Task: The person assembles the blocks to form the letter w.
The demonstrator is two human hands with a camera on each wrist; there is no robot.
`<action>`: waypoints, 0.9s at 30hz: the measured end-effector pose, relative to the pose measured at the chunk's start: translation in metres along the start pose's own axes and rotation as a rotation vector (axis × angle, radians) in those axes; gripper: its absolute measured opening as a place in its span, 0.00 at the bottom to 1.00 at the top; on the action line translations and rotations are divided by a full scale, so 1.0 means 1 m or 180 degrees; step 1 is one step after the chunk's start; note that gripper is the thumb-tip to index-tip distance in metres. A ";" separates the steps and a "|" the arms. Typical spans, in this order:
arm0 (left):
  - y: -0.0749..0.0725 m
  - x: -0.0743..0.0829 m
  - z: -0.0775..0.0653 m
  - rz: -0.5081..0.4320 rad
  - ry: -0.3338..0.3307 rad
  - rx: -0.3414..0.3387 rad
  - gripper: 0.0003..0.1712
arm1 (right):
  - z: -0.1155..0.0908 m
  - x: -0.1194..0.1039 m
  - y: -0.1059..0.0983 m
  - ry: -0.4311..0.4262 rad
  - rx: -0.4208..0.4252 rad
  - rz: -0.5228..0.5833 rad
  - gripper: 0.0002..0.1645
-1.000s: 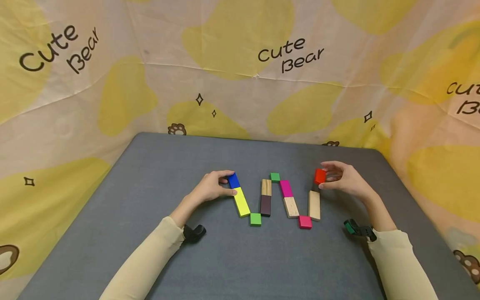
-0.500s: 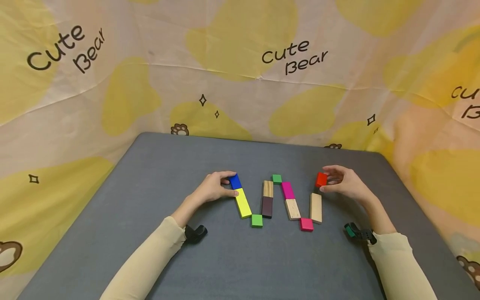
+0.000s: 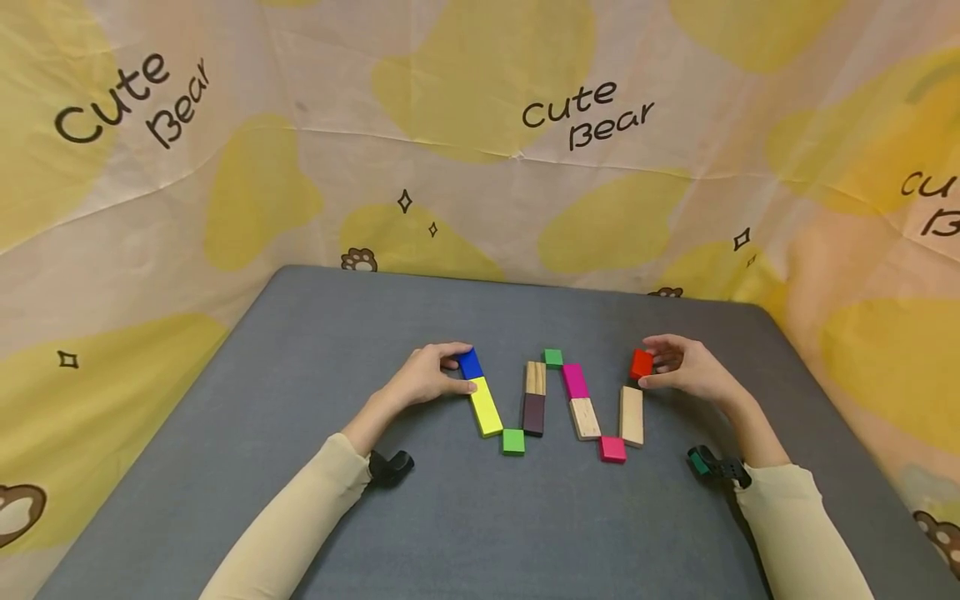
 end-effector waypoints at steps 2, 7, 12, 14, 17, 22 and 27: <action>0.001 0.000 0.000 -0.0004 -0.0002 -0.0010 0.40 | 0.000 0.002 0.001 0.0010 -0.0023 0.0002 0.45; 0.001 0.001 0.001 -0.0004 -0.0002 -0.0012 0.40 | 0.002 0.006 0.001 0.0008 -0.0073 0.0034 0.45; 0.001 0.003 0.000 0.0007 0.0002 -0.0017 0.40 | 0.001 0.006 0.000 0.0020 -0.0088 0.0043 0.41; 0.001 0.003 0.000 0.0013 -0.0002 -0.0024 0.40 | 0.001 0.007 -0.001 0.0033 -0.0097 0.0047 0.41; 0.001 0.002 -0.001 0.0015 -0.0007 -0.0030 0.40 | 0.001 0.008 0.000 0.0075 -0.0112 0.0123 0.40; 0.001 0.001 0.000 0.0023 0.0001 -0.0024 0.40 | 0.002 0.008 0.003 0.0108 -0.0094 0.0233 0.39; 0.001 0.001 -0.001 0.0018 -0.0007 -0.0013 0.40 | 0.004 0.008 0.005 0.0070 -0.0106 0.0302 0.37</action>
Point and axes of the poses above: each hand's wrist, its own z-axis towards the middle knuckle, its own y-axis out of the palm, x = y × z, the point moved 3 cm from there along z, towards the middle knuckle, and after that the axes turned 2 degrees about -z, right-handed, at the moved point
